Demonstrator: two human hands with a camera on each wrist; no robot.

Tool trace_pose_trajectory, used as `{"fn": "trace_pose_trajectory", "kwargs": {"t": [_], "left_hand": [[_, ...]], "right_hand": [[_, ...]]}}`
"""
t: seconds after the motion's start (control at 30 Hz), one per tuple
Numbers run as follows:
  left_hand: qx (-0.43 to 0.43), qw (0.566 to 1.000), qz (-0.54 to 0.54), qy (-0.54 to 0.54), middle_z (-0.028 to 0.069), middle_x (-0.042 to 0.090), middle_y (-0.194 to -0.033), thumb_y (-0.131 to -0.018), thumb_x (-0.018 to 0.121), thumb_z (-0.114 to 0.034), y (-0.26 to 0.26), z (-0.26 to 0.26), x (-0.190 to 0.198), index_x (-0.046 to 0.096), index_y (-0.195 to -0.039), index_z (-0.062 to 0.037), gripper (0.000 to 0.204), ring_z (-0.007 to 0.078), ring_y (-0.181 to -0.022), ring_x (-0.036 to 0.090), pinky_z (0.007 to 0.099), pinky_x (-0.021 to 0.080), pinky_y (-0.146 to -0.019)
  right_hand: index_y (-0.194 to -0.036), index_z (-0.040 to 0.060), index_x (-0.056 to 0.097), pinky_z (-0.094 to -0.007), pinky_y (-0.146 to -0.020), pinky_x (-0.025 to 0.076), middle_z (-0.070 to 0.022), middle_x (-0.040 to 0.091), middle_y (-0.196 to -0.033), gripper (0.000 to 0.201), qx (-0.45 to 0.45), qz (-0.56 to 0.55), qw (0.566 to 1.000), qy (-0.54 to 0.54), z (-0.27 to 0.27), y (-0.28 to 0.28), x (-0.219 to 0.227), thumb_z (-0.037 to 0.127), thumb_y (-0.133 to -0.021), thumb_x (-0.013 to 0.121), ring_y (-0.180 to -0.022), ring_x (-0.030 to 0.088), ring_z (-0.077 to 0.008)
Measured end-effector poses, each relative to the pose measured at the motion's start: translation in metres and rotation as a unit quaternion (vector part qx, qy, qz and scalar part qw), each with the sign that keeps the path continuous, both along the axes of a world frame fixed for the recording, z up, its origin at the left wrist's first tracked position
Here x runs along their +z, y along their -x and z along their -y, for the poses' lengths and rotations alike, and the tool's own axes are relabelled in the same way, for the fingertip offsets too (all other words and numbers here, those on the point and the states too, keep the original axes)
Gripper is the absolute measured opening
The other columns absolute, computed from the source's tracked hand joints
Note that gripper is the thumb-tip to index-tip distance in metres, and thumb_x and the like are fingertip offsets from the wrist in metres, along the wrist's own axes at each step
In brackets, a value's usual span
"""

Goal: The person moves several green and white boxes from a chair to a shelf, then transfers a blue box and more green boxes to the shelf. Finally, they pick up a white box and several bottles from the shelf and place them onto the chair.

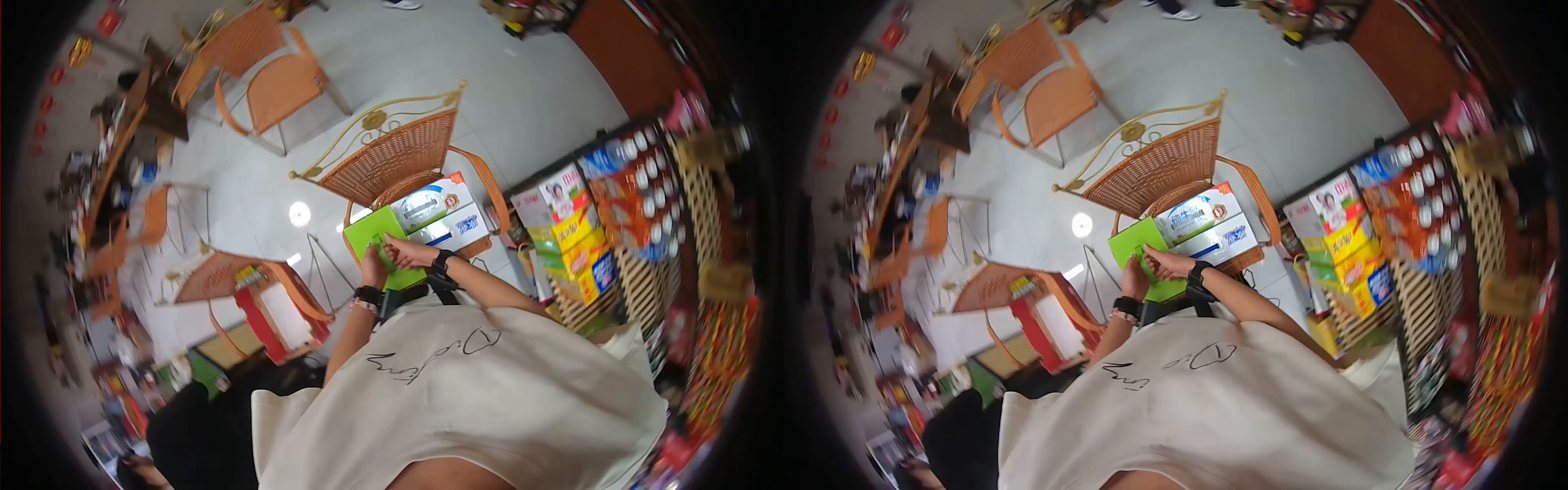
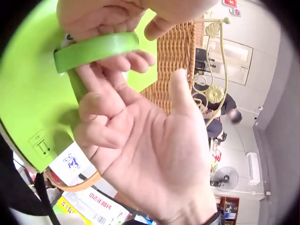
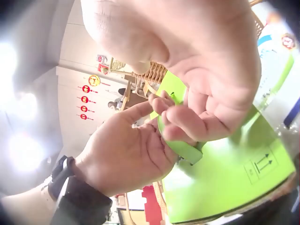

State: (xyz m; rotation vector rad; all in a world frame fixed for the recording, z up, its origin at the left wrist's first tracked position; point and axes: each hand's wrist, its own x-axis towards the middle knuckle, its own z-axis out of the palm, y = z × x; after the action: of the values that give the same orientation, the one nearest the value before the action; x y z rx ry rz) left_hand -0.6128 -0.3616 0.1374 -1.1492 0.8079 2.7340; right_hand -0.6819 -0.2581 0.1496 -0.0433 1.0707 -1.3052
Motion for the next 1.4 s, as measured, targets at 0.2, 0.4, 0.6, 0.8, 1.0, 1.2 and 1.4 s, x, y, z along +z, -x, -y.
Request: {"fn": "trace_pose_trajectory", "kwargs": {"t": [0.2, 0.4, 0.6, 0.8, 1.0, 1.2, 1.4], "left_hand": [[-0.07, 0.995, 0.022, 0.074, 0.0012, 0.048, -0.061, -0.077, 0.029, -0.026, 0.002, 0.006, -0.018, 0.046, -0.077, -0.008, 0.025, 0.0087, -0.048, 0.037, 0.0241, 0.032, -0.046], [-0.213, 0.967, -0.021, 0.138, 0.0122, 0.052, -0.077, -0.069, 0.04, -0.017, -0.013, 0.043, -0.059, 0.048, -0.078, 0.0025, 0.023, 0.0232, -0.074, 0.051, 0.0307, 0.042, -0.068], [-0.325, 0.922, 0.056, 0.201, 0.0122, 0.052, -0.077, -0.067, 0.041, -0.015, -0.035, 0.055, -0.072, 0.048, -0.076, 0.0031, 0.022, 0.0234, -0.073, 0.051, 0.031, 0.042, -0.067], [-0.455, 0.861, 0.073, 0.215, 0.0122, 0.052, -0.076, -0.065, 0.043, -0.014, -0.025, -0.013, -0.079, 0.048, -0.075, 0.0038, 0.021, 0.0237, -0.072, 0.051, 0.0313, 0.042, -0.067], [-0.575, 0.788, 0.076, 0.208, 0.0122, 0.052, -0.076, -0.063, 0.045, -0.012, -0.039, -0.116, -0.089, 0.049, -0.073, 0.0044, 0.02, 0.024, -0.071, 0.051, 0.0317, 0.042, -0.066], [-0.684, 0.702, 0.075, 0.184, 0.0123, 0.052, -0.076, -0.061, 0.046, -0.011, -0.072, -0.234, -0.093, 0.049, -0.072, 0.005, 0.019, 0.0243, -0.07, 0.052, 0.032, 0.042, -0.066], [-0.813, 0.578, 0.053, 0.046, 0.0123, 0.052, -0.075, -0.059, 0.048, -0.009, -0.115, -0.34, -0.093, 0.049, -0.07, 0.0056, 0.019, 0.0246, -0.069, 0.052, 0.0323, 0.043, -0.065]], "right_hand": [[-0.092, 0.017, 0.037, -0.016, -0.033, 0.022, -0.0005, 0.039, -0.06, 0.064, -0.027, -0.19, 0.978, -0.076, -0.009, -0.037, 0.021, 0.069, -0.062, 0.017, -0.035, 0.023, -0.0043], [-0.101, -0.0037, 0.04, -0.0343, -0.069, 0.038, -0.0207, 0.042, -0.099, 0.074, -0.111, -0.43, 0.87, -0.216, 0.017, -0.083, 0.001, 0.06, -0.068, 0.021, -0.084, 0.046, -0.0288], [-0.064, 0.0031, 0.057, -0.0357, -0.061, 0.039, -0.0186, 0.053, -0.065, 0.064, -0.143, -0.495, 0.819, -0.252, -0.028, -0.139, 0.082, 0.057, -0.069, 0.023, -0.064, 0.051, -0.0319], [-0.074, -0.0006, 0.056, -0.0378, -0.067, 0.038, -0.0214, 0.052, -0.079, 0.068, -0.101, -0.506, 0.809, -0.28, -0.081, -0.187, 0.072, 0.058, -0.069, 0.021, -0.075, 0.05, -0.0329], [-0.069, 0.0003, 0.056, -0.0377, -0.06, 0.039, -0.0197, 0.053, -0.072, 0.063, -0.198, -0.461, 0.797, -0.335, -0.149, -0.231, 0.05, 0.057, -0.068, 0.028, -0.068, 0.051, -0.0317], [-0.065, 0.0037, 0.056, -0.0373, -0.059, 0.039, -0.0189, 0.053, -0.067, 0.057, -0.342, -0.419, 0.763, -0.354, -0.24, -0.284, 0.025, 0.053, -0.07, 0.029, -0.065, 0.051, -0.0329], [-0.077, 0.0056, 0.056, -0.0364, -0.065, 0.038, -0.0188, 0.053, -0.076, 0.049, -0.509, -0.319, 0.722, -0.344, -0.323, -0.333, -0.024, 0.047, -0.068, 0.033, -0.07, 0.051, -0.0313]]}}
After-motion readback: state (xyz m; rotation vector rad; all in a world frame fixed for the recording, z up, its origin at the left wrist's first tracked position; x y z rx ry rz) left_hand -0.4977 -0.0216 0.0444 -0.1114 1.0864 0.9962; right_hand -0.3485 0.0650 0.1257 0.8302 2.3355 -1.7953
